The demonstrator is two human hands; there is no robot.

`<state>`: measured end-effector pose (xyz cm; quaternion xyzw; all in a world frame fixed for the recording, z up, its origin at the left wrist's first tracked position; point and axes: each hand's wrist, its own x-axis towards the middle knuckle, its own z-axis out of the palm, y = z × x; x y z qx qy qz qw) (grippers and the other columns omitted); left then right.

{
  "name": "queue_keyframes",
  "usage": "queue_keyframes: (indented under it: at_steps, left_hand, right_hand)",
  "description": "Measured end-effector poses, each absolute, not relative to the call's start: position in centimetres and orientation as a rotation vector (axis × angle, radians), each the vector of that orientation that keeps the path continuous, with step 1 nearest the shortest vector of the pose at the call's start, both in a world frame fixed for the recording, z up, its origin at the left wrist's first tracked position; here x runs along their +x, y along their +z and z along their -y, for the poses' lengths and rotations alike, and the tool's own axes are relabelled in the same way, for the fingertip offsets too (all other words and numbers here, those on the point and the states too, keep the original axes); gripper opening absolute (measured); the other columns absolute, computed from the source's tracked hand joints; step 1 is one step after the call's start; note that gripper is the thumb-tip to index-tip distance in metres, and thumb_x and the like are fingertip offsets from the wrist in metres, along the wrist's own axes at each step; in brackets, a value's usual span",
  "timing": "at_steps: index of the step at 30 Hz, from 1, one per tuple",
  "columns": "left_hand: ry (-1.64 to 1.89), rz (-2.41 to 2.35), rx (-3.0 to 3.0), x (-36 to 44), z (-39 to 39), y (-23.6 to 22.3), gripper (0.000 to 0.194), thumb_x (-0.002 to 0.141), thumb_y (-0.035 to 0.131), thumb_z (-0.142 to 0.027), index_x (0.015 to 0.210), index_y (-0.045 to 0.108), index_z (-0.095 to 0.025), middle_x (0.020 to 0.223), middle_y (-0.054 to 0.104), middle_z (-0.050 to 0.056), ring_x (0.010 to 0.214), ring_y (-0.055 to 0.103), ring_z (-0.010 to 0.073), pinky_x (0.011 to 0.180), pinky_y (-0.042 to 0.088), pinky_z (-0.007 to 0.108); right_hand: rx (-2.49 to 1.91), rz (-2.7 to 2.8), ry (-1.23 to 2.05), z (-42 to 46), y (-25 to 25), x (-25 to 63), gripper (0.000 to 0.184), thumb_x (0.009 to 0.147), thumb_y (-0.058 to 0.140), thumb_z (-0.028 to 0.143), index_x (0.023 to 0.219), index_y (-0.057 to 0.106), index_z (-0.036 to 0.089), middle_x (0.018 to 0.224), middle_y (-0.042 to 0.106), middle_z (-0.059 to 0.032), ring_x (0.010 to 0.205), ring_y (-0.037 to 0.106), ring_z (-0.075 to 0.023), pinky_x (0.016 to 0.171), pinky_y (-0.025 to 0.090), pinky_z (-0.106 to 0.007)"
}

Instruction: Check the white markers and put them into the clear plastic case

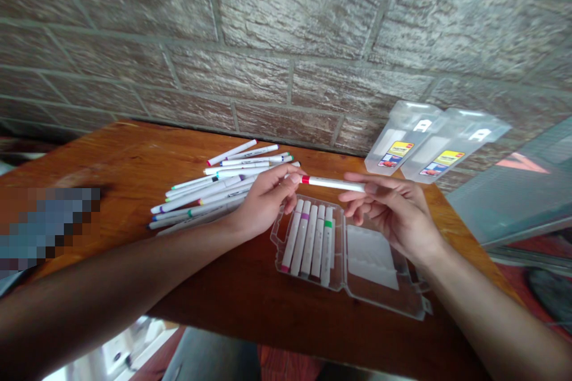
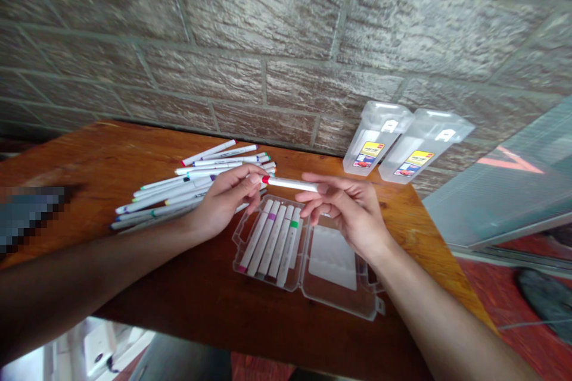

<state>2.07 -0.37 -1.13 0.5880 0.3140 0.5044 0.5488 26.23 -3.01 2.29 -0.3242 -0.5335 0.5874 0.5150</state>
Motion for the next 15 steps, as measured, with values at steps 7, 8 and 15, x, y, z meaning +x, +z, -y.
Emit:
queue_keyframes:
  at_steps: [7, 8, 15]
  left_hand:
    - [1.204, -0.731, 1.386, 2.12, 0.37, -1.20, 0.038, 0.094, 0.069, -0.052, 0.100, 0.064, -0.015, 0.060, 0.051, -0.007, 0.047, 0.050, 0.0099, 0.052, 0.038, 0.025]
    - [1.202, -0.730, 1.386, 2.12, 0.36, -1.19, 0.038, 0.094, 0.069, -0.052, 0.100, 0.064, -0.015, 0.060, 0.051, -0.007, 0.048, 0.050, 0.0099, 0.052, 0.038, 0.025]
    - [1.195, -0.747, 1.402, 2.13, 0.48, -0.96, 0.037, 0.095, 0.068, -0.052, 0.096, 0.064, -0.016, 0.060, 0.050, -0.007, 0.047, 0.050, 0.0097, 0.052, 0.038, 0.026]
  right_hand:
    - [-0.759, 1.295, 1.402, 2.97, 2.26, 26.47, 0.026, 0.093, 0.069, 0.020, 0.114, 0.084, 0.018, 0.095, 0.086, -0.0117, 0.068, 0.080, -0.0195, 0.057, 0.063, -0.026]
    - [-0.756, 1.297, 1.401, 2.96, 2.26, 26.47, 0.027, 0.092, 0.069, 0.020, 0.114, 0.084, 0.018, 0.095, 0.086, -0.0116, 0.068, 0.080, -0.0196, 0.057, 0.064, -0.026]
    - [-0.787, 1.282, 1.384, 3.11, 2.54, 26.21, 0.026, 0.090, 0.072, 0.024, 0.111, 0.085, 0.018, 0.092, 0.086, -0.0119, 0.065, 0.080, -0.0202, 0.055, 0.063, -0.028]
